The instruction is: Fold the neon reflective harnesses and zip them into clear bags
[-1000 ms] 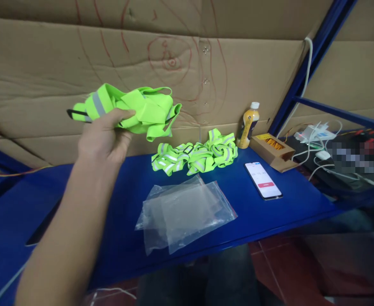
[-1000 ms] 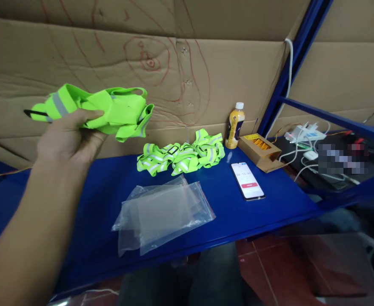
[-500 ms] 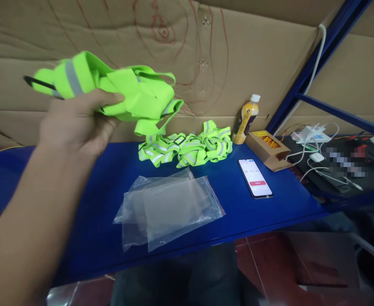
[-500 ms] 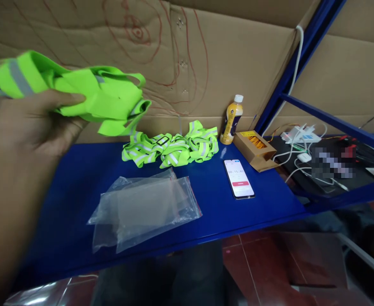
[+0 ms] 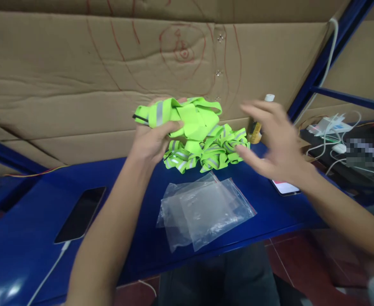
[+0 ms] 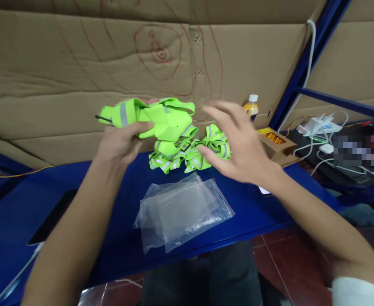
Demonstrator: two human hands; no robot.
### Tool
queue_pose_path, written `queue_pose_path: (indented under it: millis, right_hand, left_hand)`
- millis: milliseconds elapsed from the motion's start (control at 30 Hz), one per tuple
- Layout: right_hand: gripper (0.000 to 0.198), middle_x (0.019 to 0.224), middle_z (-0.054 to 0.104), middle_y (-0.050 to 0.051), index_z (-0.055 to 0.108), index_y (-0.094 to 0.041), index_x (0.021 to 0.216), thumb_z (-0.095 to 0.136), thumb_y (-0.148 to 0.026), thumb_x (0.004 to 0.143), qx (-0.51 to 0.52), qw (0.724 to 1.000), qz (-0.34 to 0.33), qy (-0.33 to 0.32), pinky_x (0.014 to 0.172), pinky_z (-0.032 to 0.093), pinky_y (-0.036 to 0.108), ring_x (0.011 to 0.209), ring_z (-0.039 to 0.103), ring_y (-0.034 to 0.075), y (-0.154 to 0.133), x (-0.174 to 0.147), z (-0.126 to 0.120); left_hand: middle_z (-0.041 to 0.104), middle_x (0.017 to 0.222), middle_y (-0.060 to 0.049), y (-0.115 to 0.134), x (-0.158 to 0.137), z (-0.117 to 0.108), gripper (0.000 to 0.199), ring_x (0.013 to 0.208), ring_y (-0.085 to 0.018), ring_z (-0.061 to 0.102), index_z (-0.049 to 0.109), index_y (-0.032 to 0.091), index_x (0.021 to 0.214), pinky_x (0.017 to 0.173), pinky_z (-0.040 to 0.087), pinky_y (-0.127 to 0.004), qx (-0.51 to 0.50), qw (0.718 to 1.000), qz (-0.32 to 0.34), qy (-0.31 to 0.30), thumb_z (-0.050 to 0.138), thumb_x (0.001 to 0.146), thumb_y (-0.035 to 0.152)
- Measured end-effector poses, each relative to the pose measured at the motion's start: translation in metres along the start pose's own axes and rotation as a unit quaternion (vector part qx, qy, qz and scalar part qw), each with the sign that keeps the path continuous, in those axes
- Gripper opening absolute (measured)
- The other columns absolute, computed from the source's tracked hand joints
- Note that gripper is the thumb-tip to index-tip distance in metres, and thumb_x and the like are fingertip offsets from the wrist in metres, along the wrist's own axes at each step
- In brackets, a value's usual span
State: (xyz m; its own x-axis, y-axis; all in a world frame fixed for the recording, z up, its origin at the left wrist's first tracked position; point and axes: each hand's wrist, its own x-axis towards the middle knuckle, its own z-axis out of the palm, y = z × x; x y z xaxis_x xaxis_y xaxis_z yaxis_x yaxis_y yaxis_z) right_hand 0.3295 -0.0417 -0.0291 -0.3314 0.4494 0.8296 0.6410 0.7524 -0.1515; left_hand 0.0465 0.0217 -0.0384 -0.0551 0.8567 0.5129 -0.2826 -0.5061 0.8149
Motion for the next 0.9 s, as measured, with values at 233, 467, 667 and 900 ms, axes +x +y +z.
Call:
queue_pose_path:
  millis: [233,467,667,900]
  right_hand:
    - [0.064,0.120,0.079,0.005,0.070,-0.025,0.132,0.080,-0.071,0.088,0.359,0.908,0.063,-0.208,0.102,0.068,0.052,0.116,0.075,0.029,0.003,0.097,0.089]
    - [0.054,0.107,0.080,0.003,0.075,-0.021,0.104,0.103,-0.039,0.062,0.470,0.861,0.179,-0.080,0.081,0.070,0.039,0.103,0.076,0.027,-0.004,0.087,0.076]
    - [0.043,0.106,0.078,0.003,0.073,-0.024,0.104,0.097,-0.027,0.068,0.412,0.890,0.194,-0.024,0.093,0.068,0.049,0.106,0.074,0.029,-0.002,0.088,0.076]
    - [0.037,0.115,0.075,0.004,0.067,-0.026,0.112,0.079,-0.024,0.077,0.260,0.961,0.077,-0.047,0.111,0.056,0.050,0.120,0.067,0.031,-0.025,0.084,0.113]
  left_hand:
    - [0.077,0.136,-0.003,0.008,0.001,-0.014,0.049,0.130,-0.034,0.073,0.070,0.031,0.108,0.104,0.067,-0.051,0.013,0.992,0.100,-0.073,0.098,0.068,0.027]
    - [0.077,0.125,-0.008,0.013,-0.001,-0.011,0.059,0.128,-0.034,0.072,0.078,0.026,0.109,0.116,0.059,-0.050,0.146,0.978,0.152,-0.014,0.108,0.061,0.042]
    - [0.075,0.129,-0.015,0.038,-0.006,-0.005,0.075,0.125,-0.039,0.072,0.078,0.019,0.113,0.096,0.068,-0.053,-0.033,0.997,-0.023,-0.070,0.097,0.065,0.074]
    - [0.078,0.103,-0.004,-0.015,0.008,0.002,0.039,0.101,-0.024,0.076,0.066,0.025,0.086,0.087,0.066,-0.036,0.007,0.980,0.073,0.187,0.095,0.078,0.049]
